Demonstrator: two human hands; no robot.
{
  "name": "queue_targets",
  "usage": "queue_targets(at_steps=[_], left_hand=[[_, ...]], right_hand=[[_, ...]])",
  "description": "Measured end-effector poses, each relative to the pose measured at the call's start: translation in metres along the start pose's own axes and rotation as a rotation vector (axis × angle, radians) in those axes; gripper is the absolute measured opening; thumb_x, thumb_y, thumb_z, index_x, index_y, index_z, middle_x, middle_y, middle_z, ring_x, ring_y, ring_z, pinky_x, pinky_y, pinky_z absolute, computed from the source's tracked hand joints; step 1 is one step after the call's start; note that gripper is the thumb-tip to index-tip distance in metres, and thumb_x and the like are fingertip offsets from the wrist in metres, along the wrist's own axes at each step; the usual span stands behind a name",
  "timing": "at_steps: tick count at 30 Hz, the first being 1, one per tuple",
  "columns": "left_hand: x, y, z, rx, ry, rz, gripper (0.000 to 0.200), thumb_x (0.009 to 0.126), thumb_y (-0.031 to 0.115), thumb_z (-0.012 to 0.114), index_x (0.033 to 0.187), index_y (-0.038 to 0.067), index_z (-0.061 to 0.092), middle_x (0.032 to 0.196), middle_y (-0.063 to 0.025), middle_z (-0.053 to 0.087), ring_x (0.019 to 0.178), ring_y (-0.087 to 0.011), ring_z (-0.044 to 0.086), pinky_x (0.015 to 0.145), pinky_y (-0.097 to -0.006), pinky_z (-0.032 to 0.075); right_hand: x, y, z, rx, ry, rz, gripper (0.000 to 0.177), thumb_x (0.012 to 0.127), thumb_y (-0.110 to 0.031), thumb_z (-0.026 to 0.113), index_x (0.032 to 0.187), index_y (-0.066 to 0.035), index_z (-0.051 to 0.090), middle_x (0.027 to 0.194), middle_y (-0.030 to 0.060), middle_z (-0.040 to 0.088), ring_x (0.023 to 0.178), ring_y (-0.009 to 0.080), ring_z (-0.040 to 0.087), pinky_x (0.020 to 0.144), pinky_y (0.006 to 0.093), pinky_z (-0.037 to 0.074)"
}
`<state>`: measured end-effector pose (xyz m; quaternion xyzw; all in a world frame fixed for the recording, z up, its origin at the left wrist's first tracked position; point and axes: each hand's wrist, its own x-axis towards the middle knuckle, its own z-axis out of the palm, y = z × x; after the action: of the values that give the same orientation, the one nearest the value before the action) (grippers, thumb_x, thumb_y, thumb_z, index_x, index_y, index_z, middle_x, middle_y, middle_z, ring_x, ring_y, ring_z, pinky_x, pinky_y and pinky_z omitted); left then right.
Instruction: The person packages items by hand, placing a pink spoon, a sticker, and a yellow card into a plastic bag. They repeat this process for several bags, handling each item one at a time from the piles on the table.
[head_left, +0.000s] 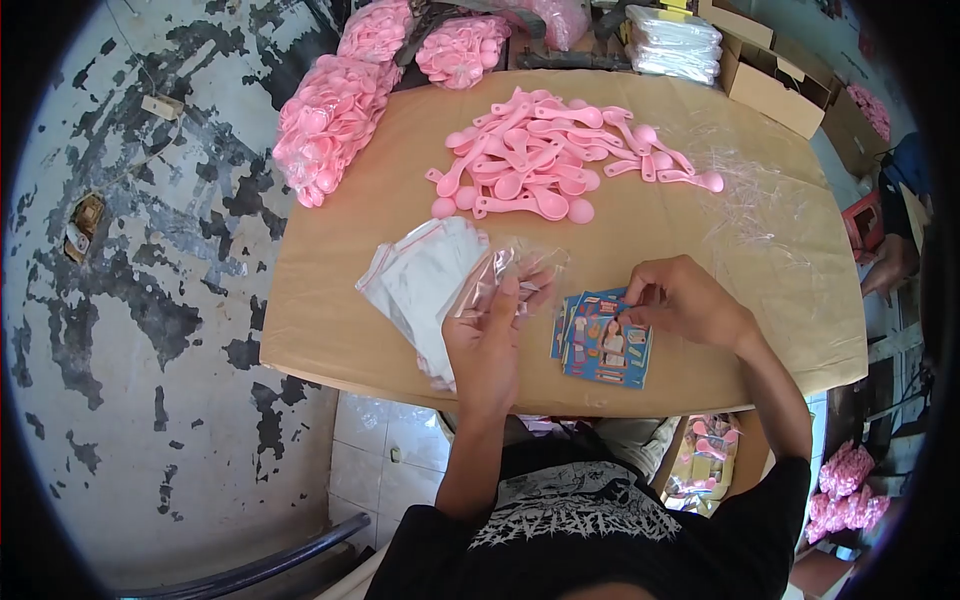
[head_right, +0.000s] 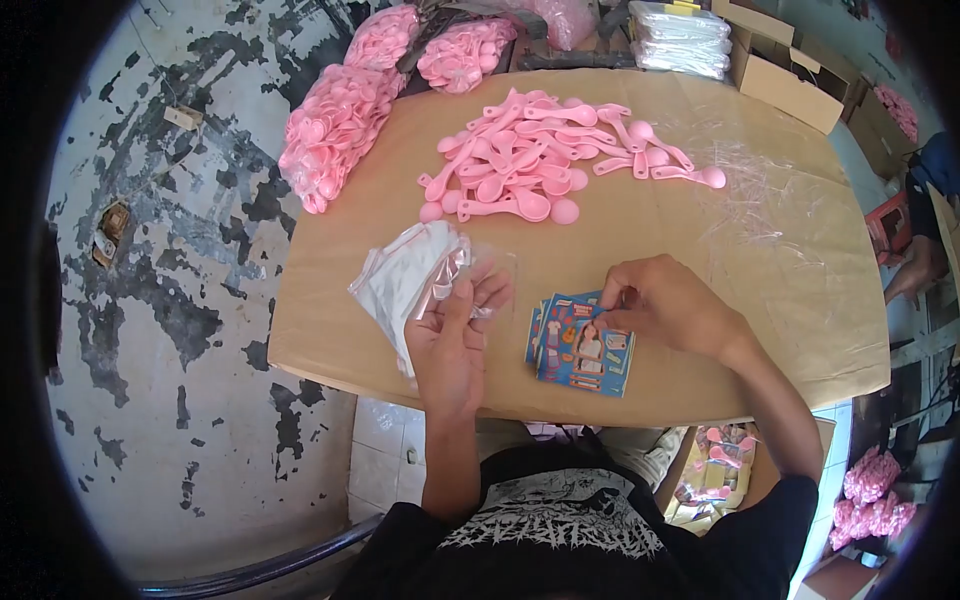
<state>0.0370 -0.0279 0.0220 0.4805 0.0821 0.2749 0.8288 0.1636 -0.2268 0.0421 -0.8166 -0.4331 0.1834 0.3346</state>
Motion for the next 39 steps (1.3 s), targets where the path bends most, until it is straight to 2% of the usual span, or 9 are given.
queue_targets(at_steps=[10,14,17,20,23,26,33,35,39], left_hand=[[0.01,-0.01,0.009,-0.032,0.053,-0.003,0.036,0.097,0.011,0.057,0.126,-0.009,0.051,0.115,-0.0219,0.063,0.107,-0.027,0.063,0.096,-0.0421,0.052],[0.007,-0.014,0.011,0.016,0.013,-0.036,0.036,0.097,0.011,0.056,0.127,-0.008,0.051,0.118,-0.0199,0.063,0.11,-0.0225,0.062,0.096,-0.0355,0.05],[0.009,-0.011,0.015,-0.041,0.028,-0.049,0.033,0.096,0.009,0.059,0.125,-0.005,0.054,0.113,-0.0116,0.063,0.097,-0.014,0.063,0.078,-0.028,0.052],[0.009,-0.016,0.009,0.088,-0.067,-0.07,0.032,0.097,0.011,0.058,0.123,-0.006,0.057,0.114,-0.0112,0.066,0.101,-0.0127,0.062,0.089,-0.0265,0.049],[0.007,-0.017,0.006,0.206,-0.195,-0.218,0.028,0.096,0.011,0.059,0.119,-0.004,0.061,0.109,-0.0076,0.067,0.095,-0.0094,0.061,0.084,-0.0249,0.049],[0.005,-0.018,0.009,-0.08,-0.12,-0.171,0.029,0.098,0.01,0.054,0.121,-0.007,0.055,0.115,-0.0142,0.064,0.098,-0.0152,0.064,0.085,-0.0298,0.052],[-0.012,-0.034,0.027,0.032,-0.226,-0.139,0.057,0.093,0.007,0.061,0.141,-0.003,0.031,0.134,-0.0211,0.051,0.131,-0.0255,0.045,0.105,-0.0386,0.04],[-0.014,-0.027,0.034,-0.011,-0.294,-0.023,0.052,0.095,0.009,0.059,0.14,-0.002,0.035,0.141,-0.0207,0.045,0.131,-0.0231,0.042,0.104,-0.0368,0.04],[-0.006,-0.022,0.016,-0.54,-0.256,-0.101,0.052,0.098,0.015,0.052,0.143,0.001,0.029,0.145,-0.0241,0.039,0.136,-0.029,0.037,0.109,-0.0417,0.034]], right_hand=[[0.008,-0.006,0.01,0.426,0.294,-0.07,0.014,0.094,-0.011,0.062,0.103,-0.001,0.067,0.067,0.005,0.063,0.057,0.005,0.053,0.053,0.0248,0.046],[0.01,-0.013,0.012,0.385,0.254,-0.103,0.014,0.093,-0.01,0.062,0.102,-0.001,0.068,0.072,0.0052,0.066,0.06,0.0042,0.054,0.055,0.0244,0.047],[0.011,-0.013,0.016,0.384,0.233,-0.125,0.014,0.093,-0.009,0.061,0.102,0.0,0.067,0.074,0.0055,0.066,0.063,0.0036,0.055,0.057,0.0238,0.047],[0.011,-0.015,0.015,0.392,0.176,-0.101,0.013,0.093,-0.008,0.061,0.102,0.0,0.067,0.075,0.0054,0.066,0.066,0.0029,0.056,0.059,0.0231,0.048],[0.008,-0.013,0.015,0.49,0.106,-0.033,0.014,0.093,-0.008,0.061,0.102,0.0,0.068,0.078,0.0033,0.067,0.07,0.0026,0.056,0.062,0.0226,0.048],[0.005,-0.018,0.022,0.672,0.105,-0.001,0.016,0.094,-0.008,0.061,0.105,0.001,0.067,0.084,0.0009,0.068,0.074,0.0029,0.056,0.065,0.0226,0.05],[0.012,-0.023,0.037,0.822,0.231,-0.106,0.021,0.094,-0.013,0.063,0.107,0.002,0.065,0.091,0.0019,0.068,0.076,0.0033,0.058,0.066,0.0223,0.051],[0.012,-0.022,0.035,0.808,0.18,-0.068,0.02,0.093,-0.015,0.064,0.104,0.002,0.066,0.089,0.0022,0.067,0.074,0.0033,0.058,0.063,0.0218,0.05],[0.009,-0.029,0.026,0.79,0.085,0.022,0.016,0.093,-0.016,0.066,0.094,-0.001,0.066,0.079,0.0005,0.065,0.069,0.0029,0.057,0.057,0.0202,0.047]])
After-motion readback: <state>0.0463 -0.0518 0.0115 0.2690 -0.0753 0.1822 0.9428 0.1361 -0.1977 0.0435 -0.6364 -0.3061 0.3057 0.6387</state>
